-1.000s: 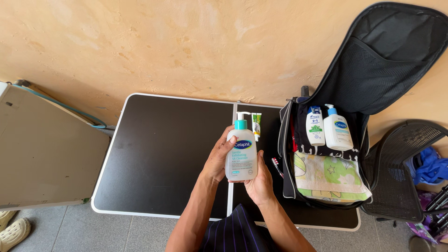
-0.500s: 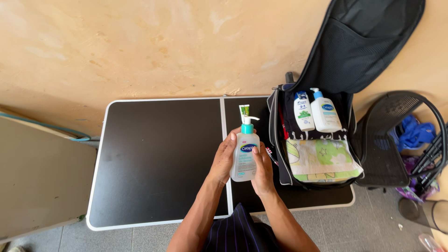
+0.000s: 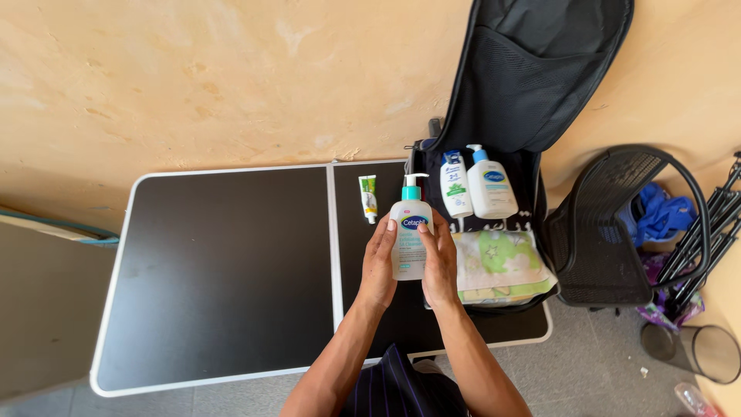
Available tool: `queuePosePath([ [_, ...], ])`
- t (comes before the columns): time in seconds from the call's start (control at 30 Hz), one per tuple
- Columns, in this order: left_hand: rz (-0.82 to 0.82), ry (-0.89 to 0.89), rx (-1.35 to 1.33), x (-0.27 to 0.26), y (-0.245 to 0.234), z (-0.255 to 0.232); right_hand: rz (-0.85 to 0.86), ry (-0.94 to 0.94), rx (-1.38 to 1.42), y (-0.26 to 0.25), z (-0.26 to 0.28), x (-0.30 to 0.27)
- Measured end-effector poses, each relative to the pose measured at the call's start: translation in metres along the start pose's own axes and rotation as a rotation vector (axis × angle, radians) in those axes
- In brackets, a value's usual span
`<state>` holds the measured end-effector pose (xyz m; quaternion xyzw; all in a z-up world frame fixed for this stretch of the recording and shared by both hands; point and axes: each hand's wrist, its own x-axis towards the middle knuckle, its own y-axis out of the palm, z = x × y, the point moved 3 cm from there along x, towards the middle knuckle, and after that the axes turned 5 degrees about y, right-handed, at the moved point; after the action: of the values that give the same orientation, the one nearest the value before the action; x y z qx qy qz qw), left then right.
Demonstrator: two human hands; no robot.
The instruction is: The person packs toiletries into a rolling travel bag. They place several bottles of lotion, a tube of toothpaste, and a toothbrush into the bag, then close and zip it.
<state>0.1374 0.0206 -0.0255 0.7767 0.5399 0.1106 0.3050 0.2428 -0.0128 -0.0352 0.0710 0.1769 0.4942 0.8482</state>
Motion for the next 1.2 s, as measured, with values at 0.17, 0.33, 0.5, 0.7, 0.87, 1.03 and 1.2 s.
queuePosePath([
  [0.17, -0.02, 0.04, -0.104, 0.023, 0.056, 0.057, 0.059, 0.003, -0.038, -0.069, 0.025, 0.028],
  [0.33, -0.046, 0.079, -0.148, 0.047, 0.117, 0.106, 0.084, -0.006, -0.037, -0.138, 0.05, 0.059],
  [0.5, -0.074, 0.052, -0.101, 0.063, 0.167, 0.143, 0.076, -0.022, -0.068, -0.198, 0.071, 0.081],
  [0.7, -0.059, 0.045, -0.126, 0.084, 0.202, 0.18, 0.028, -0.015, -0.053, -0.245, 0.081, 0.105],
  [0.87, -0.091, 0.014, -0.222, 0.098, 0.218, 0.205, 0.059, -0.017, 0.064, -0.274, 0.083, 0.117],
  [1.03, -0.105, 0.025, -0.288, 0.106, 0.227, 0.214, 0.079, 0.06, 0.241, -0.292, 0.08, 0.133],
  [1.2, -0.087, 0.051, -0.291, 0.115, 0.227, 0.22, 0.057, 0.132, 0.267, -0.303, 0.07, 0.144],
])
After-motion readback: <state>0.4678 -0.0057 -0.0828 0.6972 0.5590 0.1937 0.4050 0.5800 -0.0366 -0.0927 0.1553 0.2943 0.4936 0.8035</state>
